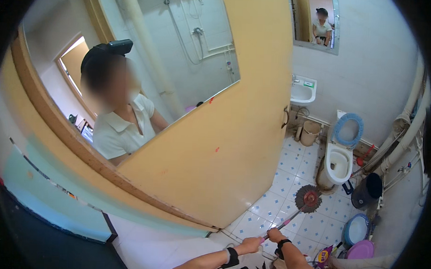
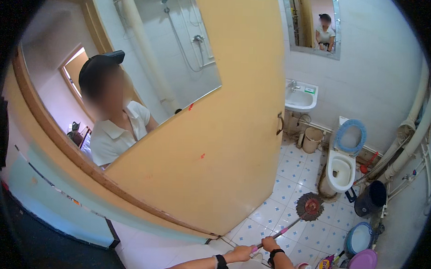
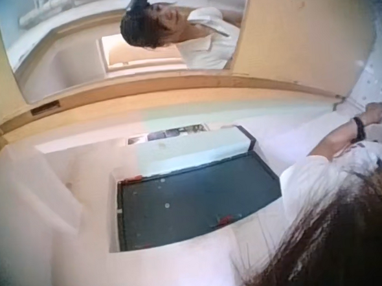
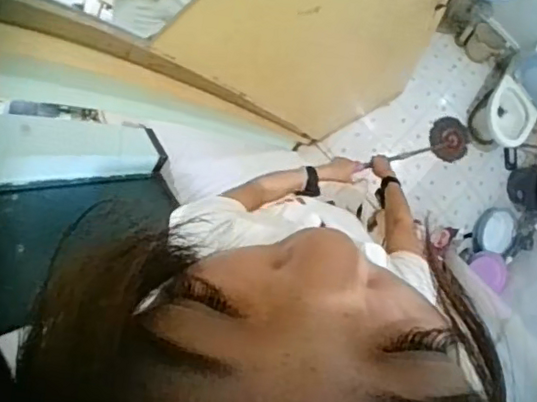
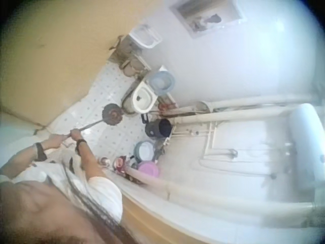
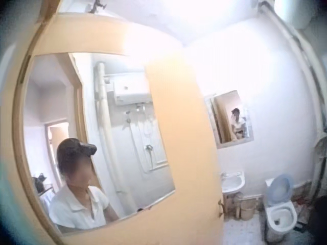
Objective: Mopping the bathroom and hallway floors.
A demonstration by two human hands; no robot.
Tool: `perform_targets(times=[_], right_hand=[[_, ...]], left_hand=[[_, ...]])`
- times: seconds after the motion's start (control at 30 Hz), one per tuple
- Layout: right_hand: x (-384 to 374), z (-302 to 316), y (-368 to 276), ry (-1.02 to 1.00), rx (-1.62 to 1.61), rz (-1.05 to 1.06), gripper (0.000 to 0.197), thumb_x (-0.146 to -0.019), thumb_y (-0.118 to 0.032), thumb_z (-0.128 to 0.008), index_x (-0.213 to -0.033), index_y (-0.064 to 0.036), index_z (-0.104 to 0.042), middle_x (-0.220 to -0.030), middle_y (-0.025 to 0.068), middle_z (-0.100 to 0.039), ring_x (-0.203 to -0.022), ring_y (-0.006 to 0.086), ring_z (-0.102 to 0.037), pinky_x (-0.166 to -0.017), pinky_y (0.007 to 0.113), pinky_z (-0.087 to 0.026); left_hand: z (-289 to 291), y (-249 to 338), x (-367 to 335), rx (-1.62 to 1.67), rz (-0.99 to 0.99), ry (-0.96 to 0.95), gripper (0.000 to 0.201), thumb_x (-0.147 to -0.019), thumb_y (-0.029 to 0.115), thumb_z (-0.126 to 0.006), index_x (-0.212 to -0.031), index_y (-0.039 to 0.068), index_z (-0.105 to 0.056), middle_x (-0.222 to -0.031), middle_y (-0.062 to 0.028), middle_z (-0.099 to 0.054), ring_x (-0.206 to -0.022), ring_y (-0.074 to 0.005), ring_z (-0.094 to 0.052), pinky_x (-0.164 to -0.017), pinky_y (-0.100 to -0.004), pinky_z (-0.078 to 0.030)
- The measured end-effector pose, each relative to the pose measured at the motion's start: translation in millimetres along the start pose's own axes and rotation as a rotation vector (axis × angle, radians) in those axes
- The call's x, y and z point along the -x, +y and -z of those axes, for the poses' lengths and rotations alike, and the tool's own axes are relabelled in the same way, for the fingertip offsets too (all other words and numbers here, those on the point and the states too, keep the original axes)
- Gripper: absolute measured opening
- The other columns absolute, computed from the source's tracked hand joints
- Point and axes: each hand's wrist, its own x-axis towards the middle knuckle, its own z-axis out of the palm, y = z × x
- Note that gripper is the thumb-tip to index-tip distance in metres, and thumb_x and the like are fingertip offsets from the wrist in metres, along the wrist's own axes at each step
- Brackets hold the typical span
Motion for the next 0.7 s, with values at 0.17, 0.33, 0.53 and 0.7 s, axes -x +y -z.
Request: perform_targets(times=[0.17, 0.33, 0.53, 0.7], right_hand=[[-38.0, 13.0, -114.5, -0.230, -0.134, 0.092, 0.020, -0.073, -0.016, -0.043, -0.088, -0.0087, -0.054, -0.095, 0.0119, -0.053, -0.095, 0.0311, -0.046, -0.073, 0.063, -0.026], [-69.5, 37.1, -225.2, -0.283, -0.130, 0.774, 0.023, -0.068, -0.022, -0.050, -0.080, -0.0023, -0.049, -0.078, 0.0177, -0.054, -0.074, 0.0325, -0.052, -0.063, 0.038, -0.041], [-40.6, 113.4, -333.7, -0.379, -0.362, 0.899, 0.029, -0.068, -0.022, -0.054, -0.083, 0.0006, -0.045, -0.077, 0.0191, -0.052, -0.073, 0.0317, -0.050, -0.065, 0.038, -0.039], [-66.0, 65.5, -307.0, -0.270, -0.248, 0.863, 0.023, -0.067, -0.022, -0.051, -0.077, -0.0024, -0.046, -0.071, 0.0170, -0.052, -0.069, 0.0311, -0.051, -0.059, 0.038, -0.039]], left_hand=[[23.5, -70.6, 95.9, -0.047, 0.157, -0.012, 0.041, -0.067, 0.012, -0.045, -0.107, 0.019, -0.041, -0.079, -0.0135, -0.056, -0.074, -0.0302, -0.054, -0.058, -0.0422, -0.042], [69.9, -107.3, 210.7, -0.131, 0.333, -0.042, 0.050, -0.065, 0.013, -0.046, -0.113, 0.026, -0.040, -0.085, -0.0121, -0.056, -0.076, -0.0302, -0.054, -0.062, -0.0403, -0.043], [130.6, -108.2, 305.1, -0.060, 0.438, -0.007, 0.045, -0.060, 0.014, -0.053, -0.104, 0.023, -0.050, -0.086, -0.0102, -0.056, -0.079, -0.0278, -0.053, -0.068, -0.0358, -0.043], [97.7, -126.2, 271.7, 0.010, 0.331, 0.073, 0.039, -0.061, 0.014, -0.053, -0.100, 0.020, -0.052, -0.084, -0.0105, -0.057, -0.079, -0.0286, -0.053, -0.066, -0.0368, -0.042]])
